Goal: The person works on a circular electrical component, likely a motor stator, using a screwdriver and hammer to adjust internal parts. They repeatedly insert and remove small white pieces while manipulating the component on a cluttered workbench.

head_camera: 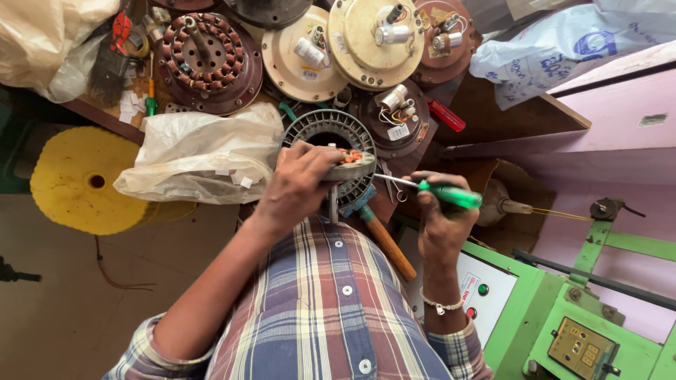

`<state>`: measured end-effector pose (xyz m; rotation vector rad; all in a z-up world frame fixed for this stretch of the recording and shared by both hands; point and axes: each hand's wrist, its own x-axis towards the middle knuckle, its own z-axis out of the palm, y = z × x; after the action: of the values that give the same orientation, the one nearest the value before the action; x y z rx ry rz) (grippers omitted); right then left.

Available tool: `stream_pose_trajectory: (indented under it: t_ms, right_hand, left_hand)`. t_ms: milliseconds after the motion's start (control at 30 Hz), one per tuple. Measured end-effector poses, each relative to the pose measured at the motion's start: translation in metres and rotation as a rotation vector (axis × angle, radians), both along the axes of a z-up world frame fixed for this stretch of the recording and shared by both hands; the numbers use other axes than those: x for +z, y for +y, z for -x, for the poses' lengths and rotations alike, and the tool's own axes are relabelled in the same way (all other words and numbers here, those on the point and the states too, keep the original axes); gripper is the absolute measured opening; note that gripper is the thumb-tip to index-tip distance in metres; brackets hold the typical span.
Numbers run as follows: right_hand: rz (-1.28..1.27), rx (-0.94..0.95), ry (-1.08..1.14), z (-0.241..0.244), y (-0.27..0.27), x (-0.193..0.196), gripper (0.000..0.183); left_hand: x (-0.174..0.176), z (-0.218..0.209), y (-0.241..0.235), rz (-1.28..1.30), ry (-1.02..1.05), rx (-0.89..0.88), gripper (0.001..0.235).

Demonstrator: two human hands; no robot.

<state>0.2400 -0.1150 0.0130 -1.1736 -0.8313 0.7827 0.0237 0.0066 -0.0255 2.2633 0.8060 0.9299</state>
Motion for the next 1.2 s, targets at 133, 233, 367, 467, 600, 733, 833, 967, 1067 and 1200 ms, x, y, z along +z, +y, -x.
stream_pose_trajectory:
  t_ms: [133, 233, 367, 467, 600, 733, 833, 967, 1067, 1200]
  right_hand:
    - [0.004, 0.04, -0.082, 0.012, -0.01, -0.003, 0.027]
    - [-0.003, 0.103, -0.164, 0.018, -0.01, -0.001, 0.024]
    - [0.056, 0.096, -0.276, 0.029, -0.001, 0.006, 0.023]
    - [0.107, 0.104, -0.361, 0.036, 0.01, 0.016, 0.023]
    - [0.157, 0.164, -0.535, 0.04, 0.019, 0.027, 0.022]
    - [0.152, 0.178, -0.721, 0.045, 0.021, 0.028, 0.02]
    - [0.202, 0.159, -0.497, 0.049, 0.016, 0.024, 0.018]
    - [0.199, 0.205, -0.51, 0.044, 0.018, 0.021, 0.017]
    - [0.166, 0.246, -0.497, 0.041, 0.019, 0.017, 0.018]
    - [0.106, 0.167, -0.486, 0.039, 0.01, 0.013, 0.021]
  left_hand:
    - [-0.016, 0.013, 0.015, 0.091, -0.216, -0.115, 0.056]
    - [-0.011, 0.018, 0.021, 0.167, -0.19, -0.178, 0.056]
    - [0.005, 0.017, 0.019, 0.13, -0.18, -0.193, 0.057]
    - [0.013, 0.014, 0.014, 0.016, -0.167, -0.122, 0.05]
    - [0.017, 0.011, 0.01, 0.02, -0.075, -0.117, 0.049]
    - [0.015, 0.008, 0.009, 0.011, -0.068, -0.085, 0.049]
    - [0.009, 0.006, 0.003, 0.028, -0.098, -0.063, 0.049]
    - [-0.002, 0.006, 0.004, 0.023, -0.146, -0.074, 0.046]
    - [-0.013, 0.007, 0.01, 0.054, -0.253, -0.159, 0.047]
    - [-0.013, 0.013, 0.02, 0.092, -0.283, -0.195, 0.049]
